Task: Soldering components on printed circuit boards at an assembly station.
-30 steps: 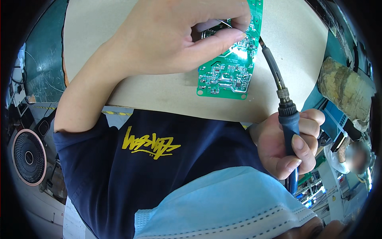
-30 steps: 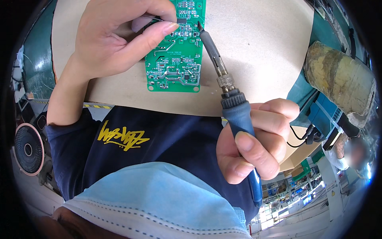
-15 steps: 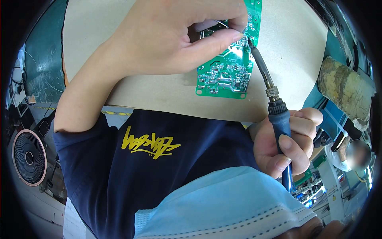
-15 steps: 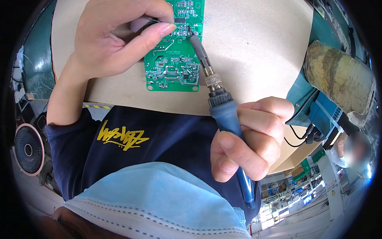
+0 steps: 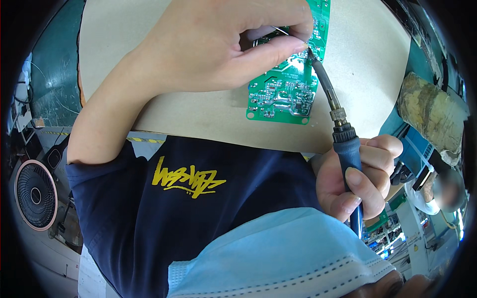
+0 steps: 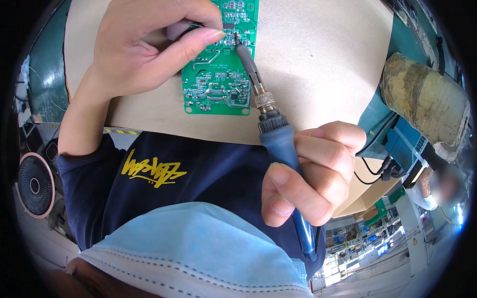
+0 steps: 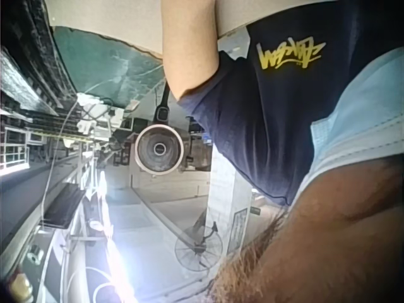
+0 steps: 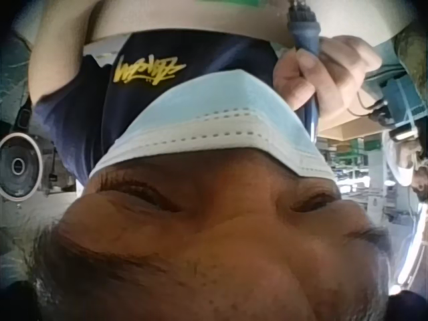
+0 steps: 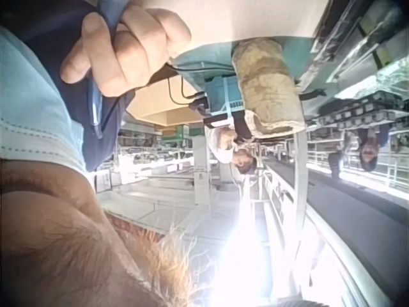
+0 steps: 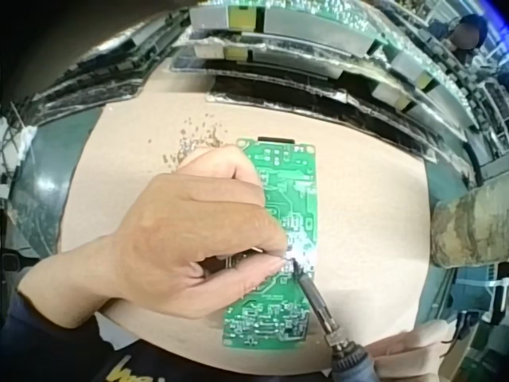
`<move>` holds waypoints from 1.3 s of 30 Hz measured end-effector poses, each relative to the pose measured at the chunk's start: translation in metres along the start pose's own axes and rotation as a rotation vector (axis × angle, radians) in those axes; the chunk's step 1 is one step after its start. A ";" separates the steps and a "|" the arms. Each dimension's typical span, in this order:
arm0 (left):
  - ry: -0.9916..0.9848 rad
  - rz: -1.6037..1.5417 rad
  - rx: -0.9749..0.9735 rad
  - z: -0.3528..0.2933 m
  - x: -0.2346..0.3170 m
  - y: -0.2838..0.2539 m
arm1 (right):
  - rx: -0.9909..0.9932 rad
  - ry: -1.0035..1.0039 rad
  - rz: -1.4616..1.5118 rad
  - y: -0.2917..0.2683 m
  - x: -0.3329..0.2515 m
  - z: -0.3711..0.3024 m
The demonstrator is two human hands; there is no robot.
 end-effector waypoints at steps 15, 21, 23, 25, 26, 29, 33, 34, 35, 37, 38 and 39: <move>-0.099 -0.110 0.012 0.001 0.000 -0.006 | 0.002 0.010 -0.006 -0.006 0.003 -0.002; -0.299 -0.050 -0.059 -0.007 -0.004 -0.009 | -0.086 0.144 0.128 0.007 0.021 -0.003; -0.326 -0.117 0.079 -0.005 -0.004 -0.018 | -0.157 0.224 0.083 0.015 0.026 -0.003; -0.433 -0.258 0.226 -0.005 -0.007 -0.027 | -0.247 0.292 -0.013 0.023 0.030 -0.003; -0.376 -0.093 0.120 0.001 -0.003 -0.030 | -0.300 0.318 -0.035 0.029 0.031 -0.003; -0.239 0.251 -0.095 0.013 0.011 -0.031 | -0.283 0.373 0.008 0.037 0.029 -0.006; -0.355 0.325 -0.088 0.014 0.027 -0.032 | -0.286 0.368 0.112 0.042 0.023 -0.013; -0.514 0.327 -0.162 0.009 0.029 -0.028 | -0.291 0.324 0.154 0.042 0.017 -0.014; -0.651 0.355 -0.207 0.006 0.027 -0.025 | -0.308 0.339 0.204 0.043 0.017 -0.016; -0.794 0.403 -0.261 0.005 0.028 -0.019 | -0.342 0.437 0.388 0.042 0.018 -0.018; -0.806 0.514 -0.328 0.005 0.032 -0.013 | -0.317 0.433 0.299 0.036 0.019 -0.017; -0.792 0.566 -0.344 0.006 0.035 -0.008 | -0.307 0.412 0.191 0.030 0.022 -0.016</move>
Point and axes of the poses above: each hand's wrist, its own z-axis towards the middle knuckle, its own y-axis out of the palm, x = y × z, the point moved 6 cm from there along z, towards the middle knuckle, and after that the axes turned 10 degrees about -z, right-handed, at the moved point
